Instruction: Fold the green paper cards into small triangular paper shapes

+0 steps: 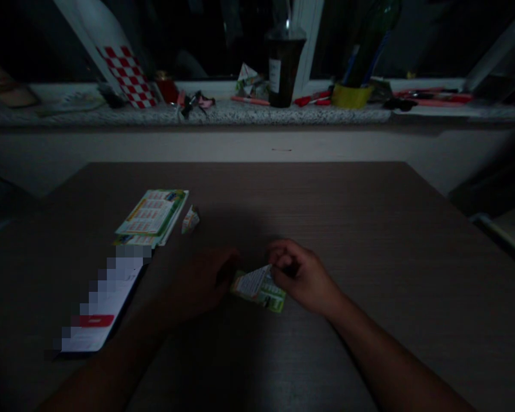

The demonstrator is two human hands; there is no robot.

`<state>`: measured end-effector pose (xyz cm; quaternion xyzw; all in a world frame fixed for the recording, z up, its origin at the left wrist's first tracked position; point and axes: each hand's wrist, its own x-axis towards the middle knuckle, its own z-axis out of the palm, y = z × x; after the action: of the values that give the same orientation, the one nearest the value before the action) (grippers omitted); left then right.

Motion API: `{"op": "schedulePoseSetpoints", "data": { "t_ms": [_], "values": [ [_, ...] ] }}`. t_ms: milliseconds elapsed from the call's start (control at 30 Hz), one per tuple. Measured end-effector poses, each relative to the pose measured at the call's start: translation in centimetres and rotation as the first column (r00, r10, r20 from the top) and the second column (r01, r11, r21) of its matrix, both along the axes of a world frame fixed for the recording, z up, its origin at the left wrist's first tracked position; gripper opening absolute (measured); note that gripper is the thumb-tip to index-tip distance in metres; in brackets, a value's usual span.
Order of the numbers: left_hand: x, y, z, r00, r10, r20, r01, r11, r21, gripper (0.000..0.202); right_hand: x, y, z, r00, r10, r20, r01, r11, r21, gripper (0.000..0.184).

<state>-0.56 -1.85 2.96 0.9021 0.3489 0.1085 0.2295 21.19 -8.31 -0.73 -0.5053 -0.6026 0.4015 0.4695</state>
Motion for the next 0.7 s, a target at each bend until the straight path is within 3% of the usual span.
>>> {"op": "schedulePoseSetpoints", "data": {
  "t_ms": [200, 333, 567, 700],
  "values": [
    [-0.6, 0.4, 0.0, 0.995, -0.074, -0.070, 0.079, 0.994, 0.071, 0.025, -0.1, 0.6, -0.3, 0.949, -0.028, 0.313, -0.003, 0.995, 0.099, 0.019],
    [-0.3, -0.1, 0.4, 0.984, -0.156, -0.090, 0.161, 0.985, 0.054, 0.021, 0.3, 0.6, 0.7, 0.924, 0.004, 0.383, -0.082, 0.979, 0.187, 0.018],
    [0.5, -1.2, 0.7, 0.951, -0.309, -0.031, 0.308, 0.951, -0.012, 0.026, 1.1, 0.1, 2.5, 0.829, 0.248, 0.502, -0.336, 0.937, 0.092, 0.022],
    [0.5, -1.1, 0.3, 0.956, -0.286, -0.061, 0.284, 0.958, -0.040, 0.024, 0.7, 0.0, 2.9, 0.774, 0.273, 0.572, -0.367, 0.929, 0.053, 0.031]
  ]
}}
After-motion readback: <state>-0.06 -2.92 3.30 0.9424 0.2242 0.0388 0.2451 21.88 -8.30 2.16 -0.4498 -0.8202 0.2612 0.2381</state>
